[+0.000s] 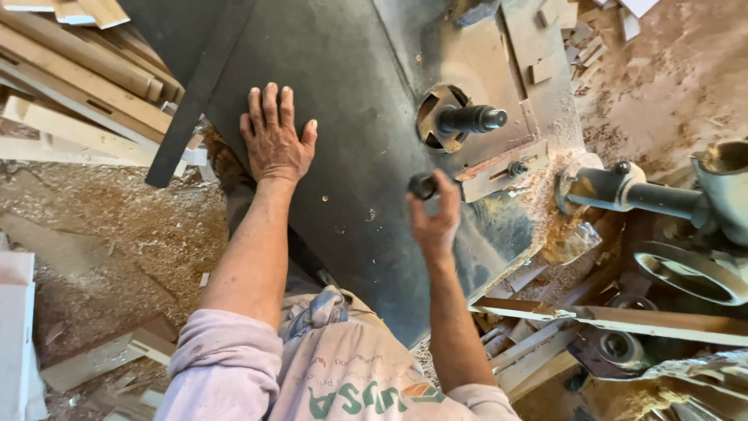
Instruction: Adjusting the spindle of a woodworking shaper machine using wrenches and performing a test cut on a wood plank.
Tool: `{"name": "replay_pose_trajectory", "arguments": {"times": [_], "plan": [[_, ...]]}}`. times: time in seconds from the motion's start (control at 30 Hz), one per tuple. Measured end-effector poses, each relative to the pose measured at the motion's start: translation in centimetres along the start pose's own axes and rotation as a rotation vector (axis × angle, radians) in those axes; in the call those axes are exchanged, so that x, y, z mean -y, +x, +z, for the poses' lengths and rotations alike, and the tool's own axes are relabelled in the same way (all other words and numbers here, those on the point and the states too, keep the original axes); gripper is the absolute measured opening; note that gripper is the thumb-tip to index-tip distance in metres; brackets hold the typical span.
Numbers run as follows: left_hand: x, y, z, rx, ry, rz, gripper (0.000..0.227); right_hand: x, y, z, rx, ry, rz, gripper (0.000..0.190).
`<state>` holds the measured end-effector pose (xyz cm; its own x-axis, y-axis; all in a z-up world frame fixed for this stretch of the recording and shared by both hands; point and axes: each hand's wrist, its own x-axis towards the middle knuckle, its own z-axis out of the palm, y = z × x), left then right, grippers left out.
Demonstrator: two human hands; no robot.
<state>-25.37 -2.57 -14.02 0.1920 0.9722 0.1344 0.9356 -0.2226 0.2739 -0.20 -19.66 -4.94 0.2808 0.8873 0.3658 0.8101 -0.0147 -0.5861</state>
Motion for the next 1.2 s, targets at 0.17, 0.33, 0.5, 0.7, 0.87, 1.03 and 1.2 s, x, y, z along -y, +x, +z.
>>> {"name": "replay_pose_trajectory", "arguments": {"times": [0.17,0.33,0.5,0.7,0.87,1.03,1.2], "plan": [[-0.1,0.0,-0.3,-0.003,-0.029,0.012,0.07,-1.7,8.2,-5.2,-0.089,-0.011,0.027,0.059],[-0.1,-0.1,-0.3,-0.029,-0.037,0.004,0.069,-3.3,12.9,-7.3,-0.046,0.004,-0.023,0.059],[0.0,-0.1,0.1,-0.063,-0.03,0.017,0.068,-3.1,14.7,-8.3,0.132,0.078,0.026,0.056],[-0.1,-0.1,-0.1,-0.049,-0.031,0.015,0.068,-3.4,16.7,-10.2,0.313,0.062,0.068,0.062],[-0.1,0.0,-0.1,-0.044,-0.036,0.012,0.068,-3.3,17.5,-10.7,0.364,-0.061,0.097,0.061],[0.0,0.0,0.0,-0.059,-0.034,0.014,0.069,-4.6,16.8,-9.8,0.265,-0.51,0.002,0.068],[-0.1,0.0,0.0,-0.071,-0.015,0.014,0.069,-3.9,17.9,-10.8,0.409,-0.806,0.345,0.079]]}}
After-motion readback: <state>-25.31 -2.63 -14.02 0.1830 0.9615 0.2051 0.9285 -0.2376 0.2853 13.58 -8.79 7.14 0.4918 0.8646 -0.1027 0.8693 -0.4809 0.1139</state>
